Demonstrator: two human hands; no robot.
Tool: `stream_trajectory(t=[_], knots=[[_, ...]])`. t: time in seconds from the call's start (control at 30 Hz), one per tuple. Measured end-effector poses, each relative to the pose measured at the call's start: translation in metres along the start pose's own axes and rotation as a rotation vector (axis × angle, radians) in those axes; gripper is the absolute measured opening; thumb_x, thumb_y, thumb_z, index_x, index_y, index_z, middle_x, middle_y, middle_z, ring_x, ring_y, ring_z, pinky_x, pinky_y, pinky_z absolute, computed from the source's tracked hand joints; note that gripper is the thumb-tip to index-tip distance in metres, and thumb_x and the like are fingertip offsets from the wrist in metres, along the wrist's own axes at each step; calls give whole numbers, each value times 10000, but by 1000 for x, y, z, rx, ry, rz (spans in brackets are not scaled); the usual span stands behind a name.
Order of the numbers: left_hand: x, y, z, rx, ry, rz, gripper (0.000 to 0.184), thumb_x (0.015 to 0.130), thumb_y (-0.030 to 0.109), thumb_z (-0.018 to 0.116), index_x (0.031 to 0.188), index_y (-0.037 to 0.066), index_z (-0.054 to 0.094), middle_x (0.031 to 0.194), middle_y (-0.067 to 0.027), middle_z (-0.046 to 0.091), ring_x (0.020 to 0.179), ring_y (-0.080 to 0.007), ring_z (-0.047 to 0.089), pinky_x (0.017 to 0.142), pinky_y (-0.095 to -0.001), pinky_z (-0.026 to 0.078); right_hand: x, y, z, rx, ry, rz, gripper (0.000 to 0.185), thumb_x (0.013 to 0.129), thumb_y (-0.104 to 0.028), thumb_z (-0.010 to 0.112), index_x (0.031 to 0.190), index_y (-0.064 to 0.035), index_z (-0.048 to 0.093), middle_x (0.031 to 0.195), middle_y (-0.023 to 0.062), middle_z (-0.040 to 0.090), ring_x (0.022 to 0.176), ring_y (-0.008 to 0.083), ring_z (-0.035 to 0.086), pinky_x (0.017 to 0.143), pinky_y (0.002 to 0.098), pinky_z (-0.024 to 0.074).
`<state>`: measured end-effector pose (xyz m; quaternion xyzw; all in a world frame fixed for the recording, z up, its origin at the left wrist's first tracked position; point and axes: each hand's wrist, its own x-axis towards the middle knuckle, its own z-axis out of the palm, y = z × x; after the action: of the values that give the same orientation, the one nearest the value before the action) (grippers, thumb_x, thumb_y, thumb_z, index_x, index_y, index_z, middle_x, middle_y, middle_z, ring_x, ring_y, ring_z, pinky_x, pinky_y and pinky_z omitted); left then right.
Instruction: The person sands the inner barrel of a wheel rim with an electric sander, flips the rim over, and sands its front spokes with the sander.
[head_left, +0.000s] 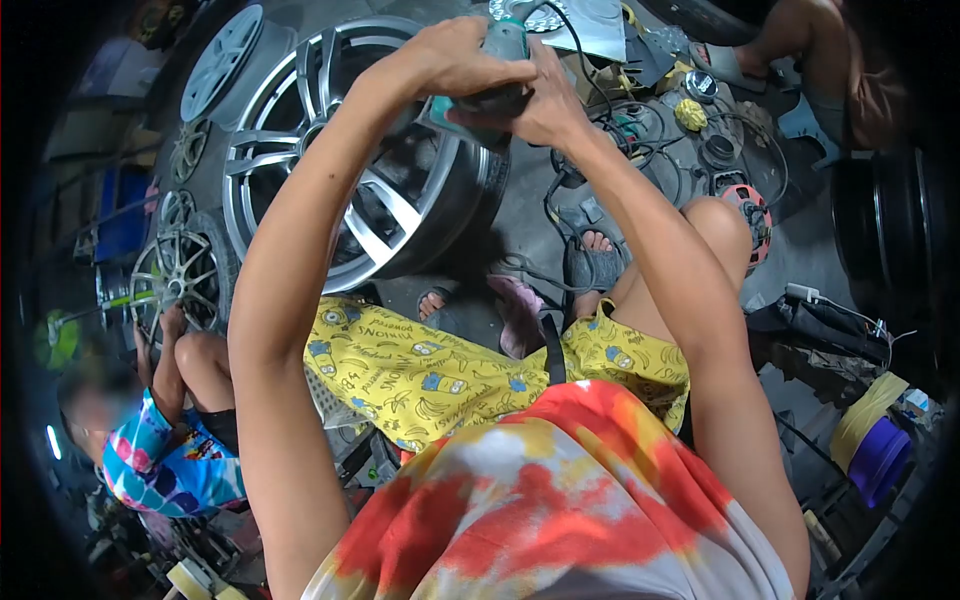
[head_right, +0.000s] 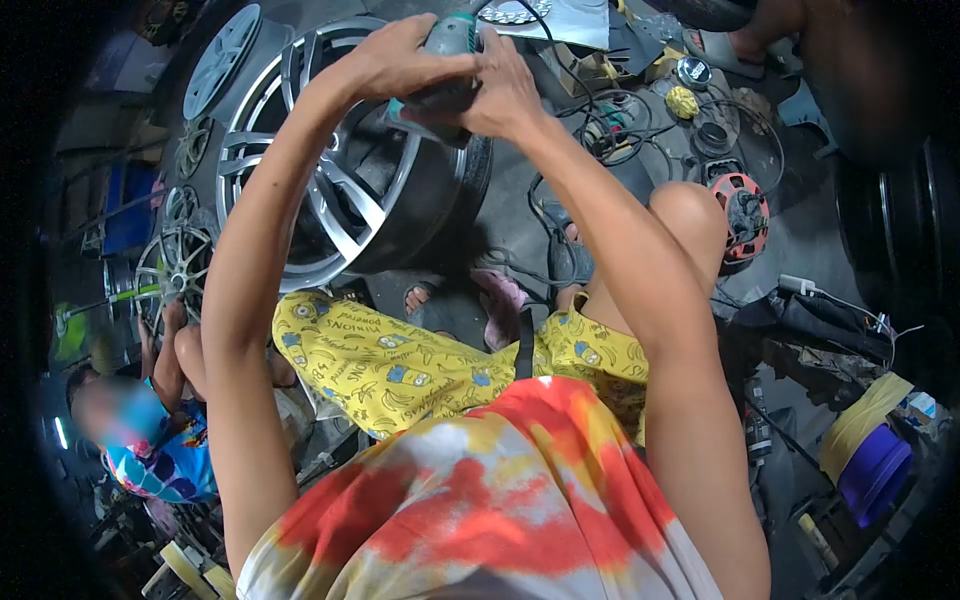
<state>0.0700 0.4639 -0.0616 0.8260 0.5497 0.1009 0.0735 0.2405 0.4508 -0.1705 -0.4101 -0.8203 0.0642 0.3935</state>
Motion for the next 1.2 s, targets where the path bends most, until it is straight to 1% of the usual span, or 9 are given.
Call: stream_trajectory(t=[0.17,0.27,0.4,0.43,0.67,0.73,0.8,1.0,1.2], knots=[[11,1,-24,-225,-146,-69,774,836,684,745,1078,-51,728,1027,-328,739,968,-462,728,828,-497,563,31,-7,-12,99,-245,200,1051,641,-738,886,1362,-10,650,1384,262,558,1335,429,526,1155,528,427],[-4,-14,1,-93,19,-14,1042,728,800,705,1202,-129,697,1164,-357,712,1106,-456,720,971,-471,564,7,-9,-1,59,40,35,1051,639,-701,905,1380,-7,632,1325,245,571,1280,417,555,1123,531,447],[-23,0,-6,-62,-54,-55,906,782,720,758,1203,-79,686,1095,-287,726,987,-365,723,890,-446,557,-7,-14,-4,-8,-21,12,891,615,-713,902,1159,-20,770,1318,217,552,1279,392,517,1059,503,474],[-20,-3,-3,-149,30,-10,997,734,779,712,1169,-118,711,1139,-352,719,1065,-460,726,943,-480,568,-1,-9,-4,38,-12,-14,1068,630,-697,909,1381,4,618,1356,254,553,1306,417,542,1091,510,474],[15,-25,12,-123,78,3,987,724,763,732,1152,-125,710,1136,-344,723,1036,-450,734,938,-473,569,20,-12,-13,111,-70,116,968,636,-604,943,1309,28,651,1206,234,599,1190,393,605,1026,503,507],[-18,-3,-11,-152,-49,-46,882,789,698,762,1180,-88,684,1051,-281,719,937,-336,710,855,-431,550,4,-26,-18,59,-15,44,989,636,-588,943,1324,41,613,1304,248,567,1269,408,566,1061,507,486],[-27,-3,-6,-171,-47,-66,915,786,716,759,1205,-93,676,1063,-281,716,943,-334,704,860,-434,548,-5,-26,-11,17,-43,35,868,588,-717,912,1115,-41,778,1245,184,537,1241,378,530,1004,510,471],[11,-29,8,-217,5,1,1016,729,777,727,1219,-113,699,1180,-339,720,1099,-460,716,975,-474,554,21,-16,-8,-4,-62,93,926,618,-664,927,1167,46,701,1180,226,584,1153,394,611,986,504,528],[-27,-13,-7,-213,-62,-49,899,811,695,748,1286,-64,666,1144,-272,717,1020,-342,699,931,-426,538,1,-28,-16,-22,-60,-9,965,610,-677,925,1203,51,703,1177,231,586,1166,395,610,1005,496,523]])
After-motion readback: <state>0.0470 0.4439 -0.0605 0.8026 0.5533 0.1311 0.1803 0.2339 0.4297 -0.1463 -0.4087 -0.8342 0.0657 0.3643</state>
